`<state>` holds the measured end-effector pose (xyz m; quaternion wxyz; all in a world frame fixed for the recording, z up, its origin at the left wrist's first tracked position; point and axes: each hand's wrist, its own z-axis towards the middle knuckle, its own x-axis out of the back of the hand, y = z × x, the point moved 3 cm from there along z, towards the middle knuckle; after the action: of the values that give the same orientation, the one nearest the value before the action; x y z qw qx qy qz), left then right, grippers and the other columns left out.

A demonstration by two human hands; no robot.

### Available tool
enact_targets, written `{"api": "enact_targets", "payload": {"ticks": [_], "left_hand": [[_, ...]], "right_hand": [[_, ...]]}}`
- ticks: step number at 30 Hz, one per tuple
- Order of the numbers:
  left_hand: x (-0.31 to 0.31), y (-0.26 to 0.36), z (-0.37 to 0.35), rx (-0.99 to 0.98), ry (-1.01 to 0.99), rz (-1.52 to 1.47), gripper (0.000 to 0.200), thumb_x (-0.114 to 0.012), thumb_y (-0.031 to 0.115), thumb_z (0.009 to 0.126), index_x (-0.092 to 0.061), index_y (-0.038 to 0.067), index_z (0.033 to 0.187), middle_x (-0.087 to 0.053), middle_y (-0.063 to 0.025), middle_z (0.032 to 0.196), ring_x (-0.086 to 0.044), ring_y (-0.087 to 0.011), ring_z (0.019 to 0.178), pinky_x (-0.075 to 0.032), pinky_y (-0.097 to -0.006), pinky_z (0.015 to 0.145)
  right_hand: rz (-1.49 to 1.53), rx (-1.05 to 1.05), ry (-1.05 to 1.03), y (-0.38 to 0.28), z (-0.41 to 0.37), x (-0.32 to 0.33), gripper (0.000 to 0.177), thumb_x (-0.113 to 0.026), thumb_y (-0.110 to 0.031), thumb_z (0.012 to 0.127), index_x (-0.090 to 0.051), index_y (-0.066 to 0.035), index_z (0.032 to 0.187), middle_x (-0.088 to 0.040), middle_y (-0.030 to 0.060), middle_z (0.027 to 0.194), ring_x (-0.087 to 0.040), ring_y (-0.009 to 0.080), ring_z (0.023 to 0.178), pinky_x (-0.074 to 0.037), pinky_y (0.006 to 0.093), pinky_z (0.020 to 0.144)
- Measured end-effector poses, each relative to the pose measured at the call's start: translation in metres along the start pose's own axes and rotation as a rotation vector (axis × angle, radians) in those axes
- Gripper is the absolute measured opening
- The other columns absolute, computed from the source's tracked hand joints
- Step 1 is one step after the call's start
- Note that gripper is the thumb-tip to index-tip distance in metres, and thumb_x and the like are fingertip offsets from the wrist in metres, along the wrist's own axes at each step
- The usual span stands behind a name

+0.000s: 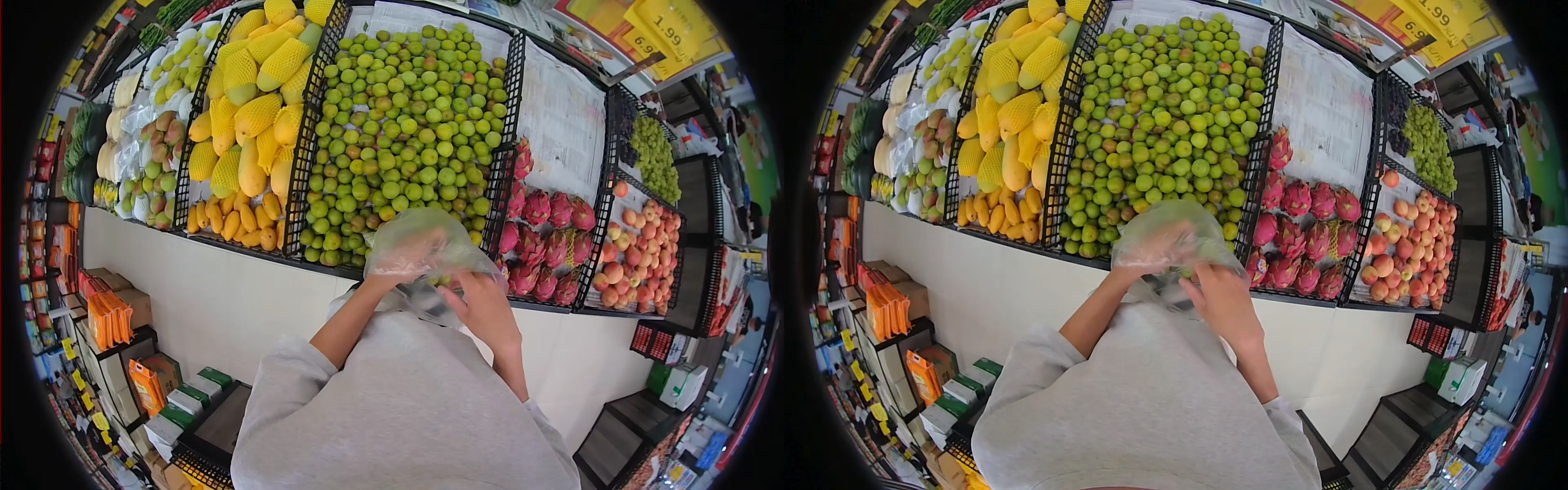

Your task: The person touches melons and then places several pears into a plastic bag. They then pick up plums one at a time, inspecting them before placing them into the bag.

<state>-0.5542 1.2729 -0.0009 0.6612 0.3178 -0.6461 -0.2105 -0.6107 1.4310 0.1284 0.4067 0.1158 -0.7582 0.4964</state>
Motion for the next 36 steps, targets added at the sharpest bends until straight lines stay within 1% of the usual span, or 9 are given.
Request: {"api": "enact_targets", "payload": {"ticks": [3,6,9,12,15,18,27,33,36], "left_hand": [[0.017,0.014,0.002,-0.008,-0.06,-0.308,0.036,-0.064,0.033,0.098,-0.053,0.006,0.119,-0.063,-0.0119,0.101,-0.06,-0.0241,0.097,-0.048,-0.0368,0.089],[0.056,0.052,-0.008,0.348,-0.206,-0.619,0.035,-0.067,0.022,0.097,-0.046,0.005,0.12,-0.059,-0.0117,0.101,-0.057,-0.017,0.095,-0.049,-0.0331,0.086],[0.046,0.049,-0.016,0.121,0.044,-0.897,0.041,-0.069,0.017,0.095,-0.042,0.005,0.123,-0.057,-0.0136,0.114,-0.056,-0.0153,0.094,-0.049,-0.0329,0.081],[0.062,0.063,-0.024,0.064,0.125,-1.152,0.046,-0.068,0.004,0.093,-0.041,0.003,0.131,-0.054,-0.0132,0.133,-0.058,-0.0197,0.116,-0.05,-0.0341,0.095],[0.071,0.065,-0.027,-0.031,0.05,-1.211,0.045,-0.062,0.002,0.095,-0.041,0.004,0.135,-0.051,-0.0158,0.142,-0.055,-0.0219,0.127,-0.047,-0.0352,0.103],[0.078,0.069,-0.03,-0.053,0.044,-1.323,0.044,-0.058,0.001,0.096,-0.041,0.005,0.136,-0.049,-0.0157,0.145,-0.052,-0.0228,0.13,-0.046,-0.0371,0.106],[0.083,0.077,-0.04,-0.125,0.07,-1.198,0.056,-0.059,0.004,0.096,-0.036,0.005,0.148,-0.046,-0.0148,0.148,-0.05,-0.0215,0.132,-0.042,-0.0364,0.109],[0.097,0.079,-0.049,0.051,-0.096,-1.036,0.061,-0.069,0.013,0.092,-0.041,0.005,0.146,-0.062,-0.0097,0.129,-0.061,-0.0183,0.112,-0.047,-0.033,0.095],[0.107,0.082,-0.051,0.093,-0.068,-0.806,0.062,-0.075,0.017,0.088,-0.047,0.005,0.142,-0.066,-0.0076,0.119,-0.064,-0.0171,0.104,-0.049,-0.032,0.088]], "right_hand": [[-0.032,0.015,0.083,-0.001,0.004,0.006,0.032,-0.067,-0.012,0.091,-0.056,-0.004,0.12,-0.067,0.0147,0.095,-0.066,0.036,0.087,-0.05,0.0463,0.075],[0.083,-0.011,0.193,-0.005,0.006,0.009,0.032,-0.064,-0.007,0.091,-0.055,-0.005,0.121,-0.066,0.0166,0.099,-0.066,0.0374,0.088,-0.052,0.0467,0.074],[0.172,-0.015,0.255,-0.005,0.01,0.011,0.036,-0.063,-0.002,0.091,-0.054,-0.005,0.126,-0.065,0.017,0.098,-0.067,0.0337,0.09,-0.054,0.0426,0.077],[0.264,-0.022,0.263,-0.015,0.01,0.014,0.041,-0.064,0.0,0.09,-0.054,-0.006,0.13,-0.066,0.0154,0.098,-0.068,0.0289,0.092,-0.055,0.0389,0.079],[0.32,0.02,0.271,-0.022,0.009,0.016,0.045,-0.066,0.001,0.089,-0.054,-0.006,0.131,-0.065,0.014,0.1,-0.069,0.0252,0.092,-0.055,0.0365,0.081],[0.352,0.062,0.277,-0.024,0.007,0.016,0.047,-0.07,0.0,0.086,-0.054,-0.006,0.13,-0.065,0.0136,0.103,-0.069,0.0237,0.092,-0.054,0.0358,0.08],[0.22,0.142,0.366,-0.032,0.004,0.016,0.053,-0.076,-0.001,0.08,-0.057,-0.009,0.129,-0.06,0.0085,0.103,-0.061,0.0209,0.078,-0.052,0.0345,0.073],[0.193,0.177,0.253,-0.041,0.004,0.015,0.05,-0.076,-0.002,0.079,-0.061,-0.011,0.126,-0.061,0.0079,0.101,-0.061,0.0218,0.079,-0.051,0.0352,0.074],[0.283,0.164,0.238,-0.035,0.004,0.009,0.05,-0.076,-0.001,0.08,-0.061,-0.009,0.127,-0.062,0.0085,0.106,-0.064,0.0217,0.085,-0.052,0.0347,0.079]]}}
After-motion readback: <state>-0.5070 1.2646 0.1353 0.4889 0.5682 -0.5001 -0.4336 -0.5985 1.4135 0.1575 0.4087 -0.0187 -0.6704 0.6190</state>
